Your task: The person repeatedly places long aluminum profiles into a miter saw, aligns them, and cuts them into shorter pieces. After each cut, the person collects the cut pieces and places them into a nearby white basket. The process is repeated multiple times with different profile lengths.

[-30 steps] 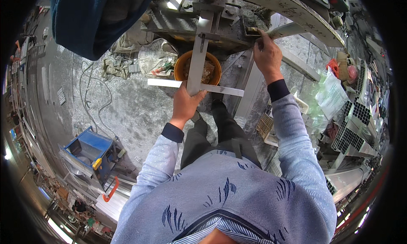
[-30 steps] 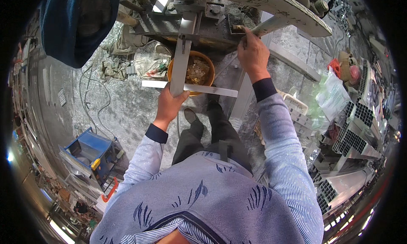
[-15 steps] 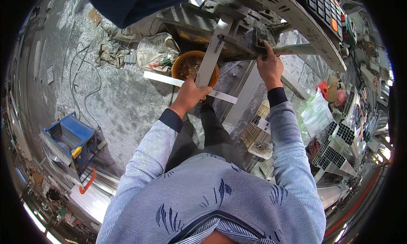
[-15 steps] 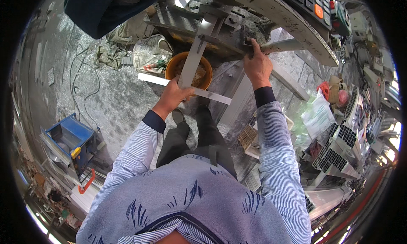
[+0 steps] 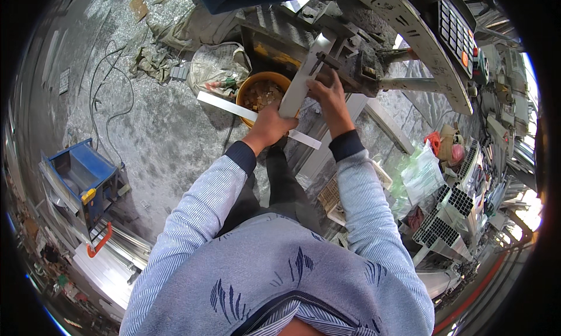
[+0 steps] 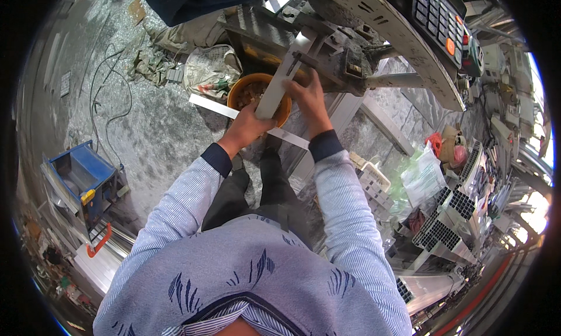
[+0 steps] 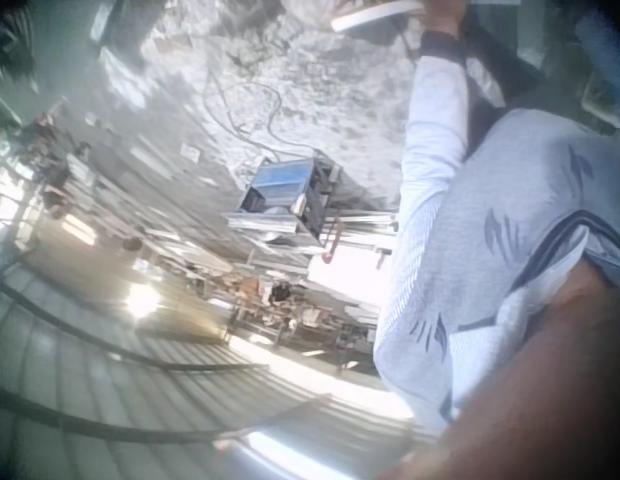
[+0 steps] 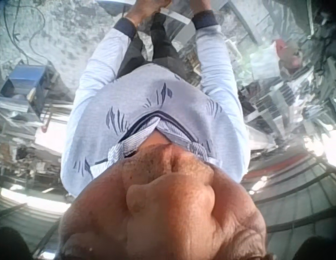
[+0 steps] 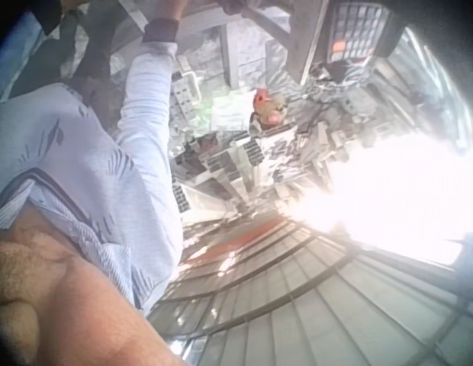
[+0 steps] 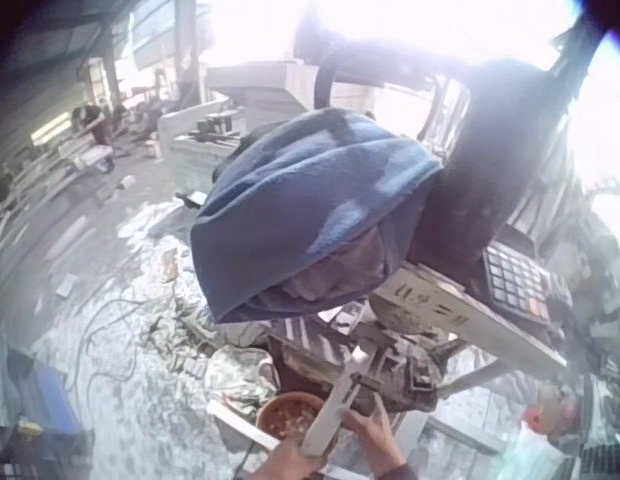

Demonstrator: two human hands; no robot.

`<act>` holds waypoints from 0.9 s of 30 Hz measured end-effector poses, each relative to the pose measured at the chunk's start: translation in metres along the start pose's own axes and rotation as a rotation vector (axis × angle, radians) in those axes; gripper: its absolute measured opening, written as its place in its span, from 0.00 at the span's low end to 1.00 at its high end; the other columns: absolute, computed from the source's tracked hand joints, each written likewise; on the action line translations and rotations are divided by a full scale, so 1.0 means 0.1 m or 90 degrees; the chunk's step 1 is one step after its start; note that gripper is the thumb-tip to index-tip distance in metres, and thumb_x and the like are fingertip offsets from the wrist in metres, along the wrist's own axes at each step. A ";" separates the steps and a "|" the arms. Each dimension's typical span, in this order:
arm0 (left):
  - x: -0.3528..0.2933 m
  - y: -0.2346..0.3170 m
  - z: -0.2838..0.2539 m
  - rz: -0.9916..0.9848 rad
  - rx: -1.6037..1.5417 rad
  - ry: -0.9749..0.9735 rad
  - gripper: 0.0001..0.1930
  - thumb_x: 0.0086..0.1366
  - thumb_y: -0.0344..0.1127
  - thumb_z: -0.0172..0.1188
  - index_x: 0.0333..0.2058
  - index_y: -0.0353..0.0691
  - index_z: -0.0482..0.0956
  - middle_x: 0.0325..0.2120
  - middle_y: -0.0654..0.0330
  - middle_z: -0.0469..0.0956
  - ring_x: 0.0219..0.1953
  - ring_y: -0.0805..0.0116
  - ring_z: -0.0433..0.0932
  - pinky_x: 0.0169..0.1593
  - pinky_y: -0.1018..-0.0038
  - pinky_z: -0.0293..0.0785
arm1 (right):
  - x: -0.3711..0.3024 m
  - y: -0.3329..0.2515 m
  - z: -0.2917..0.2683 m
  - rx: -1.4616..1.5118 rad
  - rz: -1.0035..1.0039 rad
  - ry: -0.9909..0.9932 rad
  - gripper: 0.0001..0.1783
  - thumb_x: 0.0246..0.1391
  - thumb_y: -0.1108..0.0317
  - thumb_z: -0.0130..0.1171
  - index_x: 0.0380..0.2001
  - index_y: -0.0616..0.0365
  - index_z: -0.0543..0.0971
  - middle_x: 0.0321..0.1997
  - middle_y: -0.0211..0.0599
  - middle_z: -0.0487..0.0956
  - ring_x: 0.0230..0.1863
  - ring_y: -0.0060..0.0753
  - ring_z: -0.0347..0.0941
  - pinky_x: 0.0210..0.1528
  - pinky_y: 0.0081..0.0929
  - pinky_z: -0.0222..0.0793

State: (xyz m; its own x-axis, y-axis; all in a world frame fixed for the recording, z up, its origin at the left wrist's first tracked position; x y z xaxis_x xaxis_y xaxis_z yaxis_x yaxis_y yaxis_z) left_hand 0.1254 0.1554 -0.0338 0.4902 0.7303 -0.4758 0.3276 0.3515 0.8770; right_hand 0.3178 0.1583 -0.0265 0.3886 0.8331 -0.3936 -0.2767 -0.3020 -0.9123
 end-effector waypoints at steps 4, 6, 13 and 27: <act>0.02 -0.02 0.02 -0.015 -0.031 -0.032 0.27 0.54 0.41 0.71 0.49 0.28 0.79 0.37 0.44 0.85 0.39 0.50 0.86 0.44 0.63 0.80 | 0.09 0.01 0.38 0.112 0.084 -0.051 0.28 0.59 0.69 0.66 0.59 0.67 0.70 0.42 0.44 0.82 0.41 0.38 0.82 0.45 0.36 0.83; 0.04 0.00 0.01 -0.026 -0.005 -0.050 0.29 0.54 0.42 0.72 0.50 0.28 0.79 0.37 0.45 0.85 0.39 0.50 0.86 0.44 0.62 0.80 | 0.09 0.01 0.48 0.138 0.108 -0.061 0.21 0.60 0.68 0.64 0.52 0.66 0.73 0.37 0.41 0.82 0.38 0.37 0.82 0.41 0.36 0.83; 0.20 0.11 0.05 0.007 0.018 -0.094 0.23 0.55 0.39 0.72 0.46 0.31 0.81 0.34 0.55 0.84 0.35 0.64 0.84 0.42 0.68 0.78 | 0.14 0.07 0.55 0.180 0.135 -0.077 0.10 0.58 0.67 0.65 0.39 0.62 0.78 0.31 0.37 0.81 0.29 0.35 0.79 0.33 0.33 0.80; 0.21 0.14 0.03 0.034 0.096 -0.043 0.26 0.55 0.41 0.73 0.47 0.28 0.80 0.38 0.49 0.85 0.40 0.58 0.85 0.46 0.65 0.79 | 0.22 0.15 0.54 0.218 0.151 -0.058 0.10 0.60 0.64 0.63 0.34 0.60 0.77 0.28 0.37 0.79 0.28 0.34 0.78 0.32 0.33 0.78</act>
State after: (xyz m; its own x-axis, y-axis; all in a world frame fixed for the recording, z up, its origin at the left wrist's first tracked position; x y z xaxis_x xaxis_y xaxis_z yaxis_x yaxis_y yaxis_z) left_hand 0.1426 0.1739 -0.0312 0.5619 0.7024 -0.4369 0.4141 0.2183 0.8837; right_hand 0.2749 0.1976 -0.0428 0.2037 0.8014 -0.5624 -0.6306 -0.3320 -0.7015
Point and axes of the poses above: each hand's wrist, its own x-axis towards the middle knuckle, its own z-axis out of the palm, y = z × x, the point moved 7 cm from there along x, towards the middle knuckle
